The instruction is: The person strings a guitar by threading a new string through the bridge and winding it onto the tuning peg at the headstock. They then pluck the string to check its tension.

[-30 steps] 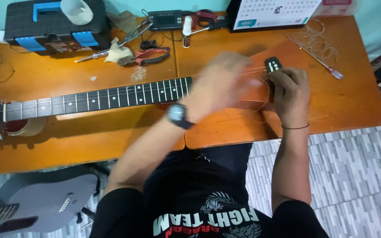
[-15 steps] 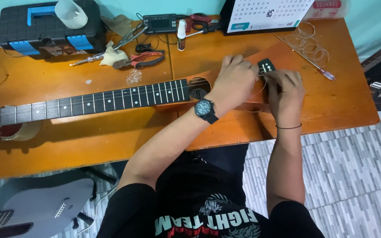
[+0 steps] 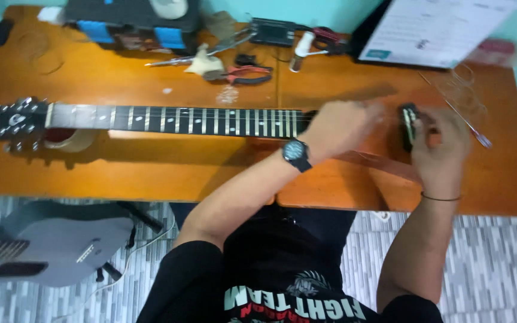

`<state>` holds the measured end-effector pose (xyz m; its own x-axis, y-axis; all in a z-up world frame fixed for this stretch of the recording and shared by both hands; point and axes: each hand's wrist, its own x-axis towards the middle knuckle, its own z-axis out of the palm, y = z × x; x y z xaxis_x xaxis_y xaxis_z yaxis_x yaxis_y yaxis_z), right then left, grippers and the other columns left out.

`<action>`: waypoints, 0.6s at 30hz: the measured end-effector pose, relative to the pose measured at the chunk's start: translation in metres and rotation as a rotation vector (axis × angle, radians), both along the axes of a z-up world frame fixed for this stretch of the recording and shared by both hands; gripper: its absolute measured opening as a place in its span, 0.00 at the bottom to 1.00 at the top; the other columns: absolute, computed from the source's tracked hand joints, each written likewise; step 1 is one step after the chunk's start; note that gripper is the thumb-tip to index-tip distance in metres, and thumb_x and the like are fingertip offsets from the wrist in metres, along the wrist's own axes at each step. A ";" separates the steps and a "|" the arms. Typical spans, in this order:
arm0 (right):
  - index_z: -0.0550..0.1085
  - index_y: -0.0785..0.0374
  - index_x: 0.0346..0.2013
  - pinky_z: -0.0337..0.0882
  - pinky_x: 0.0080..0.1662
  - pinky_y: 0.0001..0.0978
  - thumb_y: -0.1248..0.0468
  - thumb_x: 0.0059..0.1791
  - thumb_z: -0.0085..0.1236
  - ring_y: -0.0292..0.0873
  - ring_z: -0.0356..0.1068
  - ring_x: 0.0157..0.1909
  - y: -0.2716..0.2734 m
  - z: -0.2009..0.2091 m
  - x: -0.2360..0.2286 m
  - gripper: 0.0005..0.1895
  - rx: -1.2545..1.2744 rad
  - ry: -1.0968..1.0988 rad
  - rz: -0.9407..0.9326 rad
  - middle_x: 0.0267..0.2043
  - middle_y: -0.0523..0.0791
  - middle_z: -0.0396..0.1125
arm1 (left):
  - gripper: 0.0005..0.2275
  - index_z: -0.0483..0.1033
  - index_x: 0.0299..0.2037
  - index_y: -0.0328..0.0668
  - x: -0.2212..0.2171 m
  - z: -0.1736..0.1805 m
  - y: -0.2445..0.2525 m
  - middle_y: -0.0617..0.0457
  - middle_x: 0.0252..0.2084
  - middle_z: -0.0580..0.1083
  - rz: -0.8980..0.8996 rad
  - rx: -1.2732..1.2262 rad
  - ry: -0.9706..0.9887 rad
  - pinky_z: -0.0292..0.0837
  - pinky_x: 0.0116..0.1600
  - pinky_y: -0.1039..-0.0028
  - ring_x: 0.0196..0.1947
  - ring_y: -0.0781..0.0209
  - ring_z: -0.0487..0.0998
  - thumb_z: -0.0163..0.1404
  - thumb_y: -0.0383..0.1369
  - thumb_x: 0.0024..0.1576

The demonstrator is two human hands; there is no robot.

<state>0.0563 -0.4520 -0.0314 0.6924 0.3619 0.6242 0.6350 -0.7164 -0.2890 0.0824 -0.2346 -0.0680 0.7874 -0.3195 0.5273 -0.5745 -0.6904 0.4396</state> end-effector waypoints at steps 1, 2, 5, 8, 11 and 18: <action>0.77 0.76 0.53 0.69 0.53 0.45 0.82 0.59 0.54 0.57 0.69 0.49 0.026 0.020 0.001 0.09 -0.003 -0.002 0.016 0.51 0.57 0.72 | 0.09 0.72 0.42 0.49 -0.002 -0.001 0.002 0.49 0.24 0.77 0.016 -0.003 -0.002 0.67 0.23 0.51 0.23 0.39 0.79 0.45 0.42 0.62; 0.77 0.77 0.52 0.68 0.55 0.46 0.80 0.61 0.55 0.58 0.68 0.51 0.051 0.039 0.002 0.06 -0.008 -0.046 0.065 0.51 0.57 0.71 | 0.08 0.72 0.40 0.51 -0.003 -0.001 0.002 0.50 0.25 0.77 0.006 -0.025 -0.002 0.63 0.23 0.51 0.23 0.38 0.78 0.45 0.41 0.61; 0.78 0.76 0.50 0.67 0.57 0.47 0.75 0.63 0.57 0.57 0.68 0.53 0.137 0.084 0.013 0.05 -0.071 -0.086 0.245 0.50 0.57 0.72 | 0.03 0.69 0.26 0.49 0.012 -0.036 -0.010 0.48 0.21 0.74 0.005 -0.138 -0.039 0.60 0.22 0.51 0.22 0.35 0.74 0.48 0.34 0.50; 0.79 0.73 0.48 0.67 0.52 0.45 0.69 0.62 0.55 0.53 0.70 0.48 0.232 0.105 0.044 0.08 -0.169 -0.031 0.529 0.46 0.54 0.73 | 0.08 0.65 0.14 0.47 0.022 -0.059 0.001 0.45 0.16 0.71 0.029 -0.220 -0.075 0.59 0.21 0.52 0.20 0.34 0.71 0.50 0.28 0.41; 0.79 0.69 0.47 0.70 0.42 0.43 0.67 0.62 0.54 0.51 0.71 0.42 0.319 0.080 0.103 0.09 -0.261 -0.045 0.656 0.42 0.52 0.74 | 0.07 0.65 0.14 0.48 0.019 -0.063 0.009 0.46 0.16 0.71 0.051 -0.200 -0.085 0.60 0.22 0.52 0.20 0.35 0.72 0.50 0.29 0.42; 0.78 0.51 0.40 0.66 0.33 0.45 0.52 0.57 0.61 0.47 0.68 0.34 0.453 -0.011 0.224 0.08 -0.356 0.279 0.368 0.36 0.43 0.73 | 0.07 0.67 0.15 0.51 0.024 -0.058 0.051 0.48 0.17 0.72 0.118 -0.164 -0.104 0.61 0.23 0.52 0.21 0.37 0.74 0.49 0.32 0.44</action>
<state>0.2803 0.0012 -0.0429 0.6021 0.7639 0.2323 0.7950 -0.5465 -0.2632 0.1064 -0.1834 -0.1257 0.7527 -0.1316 0.6451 -0.5424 -0.6794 0.4942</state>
